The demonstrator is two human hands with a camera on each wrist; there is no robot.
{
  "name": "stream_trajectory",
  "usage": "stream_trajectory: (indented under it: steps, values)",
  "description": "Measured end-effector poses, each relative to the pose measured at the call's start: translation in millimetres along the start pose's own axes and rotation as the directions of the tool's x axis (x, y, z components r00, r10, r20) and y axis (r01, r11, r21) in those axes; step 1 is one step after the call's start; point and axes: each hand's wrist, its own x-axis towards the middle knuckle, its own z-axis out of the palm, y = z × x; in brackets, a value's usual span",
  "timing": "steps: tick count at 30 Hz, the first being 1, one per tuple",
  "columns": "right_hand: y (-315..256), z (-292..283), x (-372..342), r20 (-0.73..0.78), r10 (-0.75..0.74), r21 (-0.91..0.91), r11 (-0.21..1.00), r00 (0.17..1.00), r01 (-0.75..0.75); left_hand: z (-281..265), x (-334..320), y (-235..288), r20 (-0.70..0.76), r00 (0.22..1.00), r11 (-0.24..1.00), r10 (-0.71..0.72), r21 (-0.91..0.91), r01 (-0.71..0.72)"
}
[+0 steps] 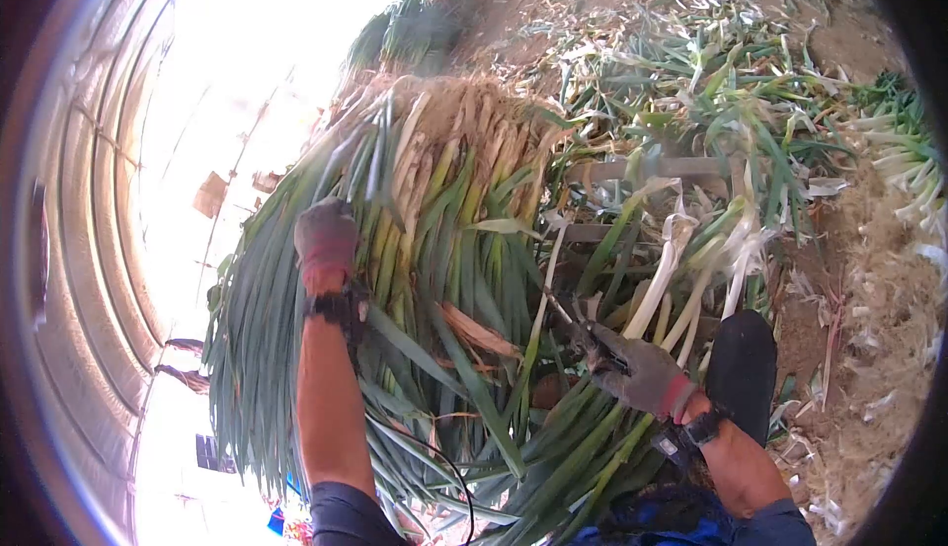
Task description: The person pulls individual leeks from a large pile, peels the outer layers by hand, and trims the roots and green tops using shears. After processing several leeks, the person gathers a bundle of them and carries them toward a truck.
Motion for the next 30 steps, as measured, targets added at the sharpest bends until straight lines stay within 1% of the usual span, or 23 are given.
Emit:
stream_trajectory:
  steps: [2, 3, 4, 6, 8, 9, 11, 12, 13, 14, 15, 16, 18, 19, 21, 22, 23, 24, 26, 28, 29, 30]
  values:
    - [-11, -2, 4, 0.038, 0.055, 0.024, 0.998, 0.998, -0.056, -18, -48, -4, 0.137, 0.99, 0.997, 0.022, 0.067, -0.031]
    - [-14, -4, 5, 0.054, 0.083, 0.035, 0.996, 0.995, -0.085, -43, -84, 10, 0.117, 0.993, 1.0, 0.003, -0.014, -0.001]
    - [-7, -2, 7, 0.041, 0.054, 0.03, 0.998, 0.998, -0.055, -63, -124, 23, 0.1, 0.995, 0.995, -0.018, -0.095, 0.028]
    - [13, 3, 11, 0.02, 0.003, 0.015, 1.0, 1.0, -0.003, -66, -197, 20, -0.002, 0.999, 0.936, 0.045, -0.349, -0.043]
    - [4, 1, 14, 0.014, -0.021, 0.069, 0.997, 1.0, 0.02, -66, -249, 25, 0.114, 0.993, 0.955, 0.037, -0.297, -0.001]
    - [-2, -1, 16, 0.005, -0.034, 0.098, 0.995, 0.999, 0.034, -64, -270, 28, 0.175, 0.984, 0.956, -0.031, -0.282, 0.08]
    - [-13, -1, 15, -0.012, -0.099, 0.077, 0.992, 0.995, 0.099, -56, -303, 34, 0.292, 0.943, 0.945, -0.16, -0.231, 0.232]
    - [-16, -1, 15, -0.019, -0.132, 0.066, 0.989, 0.991, 0.133, -51, -310, 38, 0.272, 0.954, 0.949, -0.122, -0.251, 0.193]
    - [-18, 2, 18, 0.088, -0.057, 0.237, 0.971, 0.994, 0.034, -46, -315, 43, 0.25, 0.965, 0.951, -0.084, -0.27, 0.153]
    - [-23, 3, 22, 0.064, -0.081, 0.292, 0.955, 0.995, 0.059, -40, -321, 46, 0.224, 0.973, 0.951, -0.046, -0.288, 0.111]
    - [-31, 4, 27, 0.038, -0.105, 0.344, 0.935, 0.994, 0.086, -39, -323, 52, 0.377, 0.915, 0.936, -0.143, -0.25, 0.249]
    - [-36, 3, 33, 0.011, -0.126, 0.395, 0.912, 0.992, 0.111, -38, -323, 56, 0.382, 0.917, 0.923, -0.115, -0.3, 0.241]
    - [-38, 1, 48, -0.001, -0.203, 0.185, 0.962, 0.979, 0.2, -41, -313, 66, 0.389, 0.919, 0.889, -0.059, -0.398, 0.225]
    - [-38, 1, 56, 0.001, -0.245, 0.076, 0.967, 0.969, 0.244, -51, -303, 69, 0.42, 0.907, 0.905, -0.024, -0.376, 0.198]
    - [-38, 8, 72, -0.039, -0.301, 0.125, 0.945, 0.953, 0.303, -75, -279, 76, 0.484, 0.874, 0.931, 0.037, -0.334, 0.145]
    - [-39, 10, 79, -0.057, -0.328, 0.149, 0.931, 0.943, 0.332, -83, -266, 81, 0.39, 0.921, 0.908, 0.024, -0.394, 0.143]
    - [-46, 7, 80, -0.101, -0.299, 0.027, 0.953, 0.949, 0.303, -89, -249, 86, 0.291, 0.957, 0.882, 0.004, -0.451, 0.133]
    - [-48, 6, 81, -0.081, -0.3, 0.052, 0.951, 0.95, 0.305, -89, -229, 91, 0.187, 0.982, 0.854, -0.021, -0.508, 0.115]
    - [-50, 8, 81, -0.043, -0.298, 0.105, 0.948, 0.953, 0.301, -71, -173, 92, 0.162, 0.985, 0.866, -0.058, -0.483, 0.13]
    - [-52, 3, 73, -0.019, -0.228, 0.138, 0.964, 0.973, 0.229, -10, -120, 85, 0.096, 0.988, 0.818, -0.118, -0.555, 0.151]
    - [-51, 2, 70, -0.008, -0.193, 0.153, 0.969, 0.981, 0.192, 33, -98, 80, 0.025, 0.988, 0.85, -0.151, -0.507, 0.143]
    - [-49, 3, 65, 0.011, -0.201, 0.144, 0.97, 0.98, 0.197, 65, -79, 76, -0.05, 0.983, 0.879, -0.179, -0.458, 0.137]
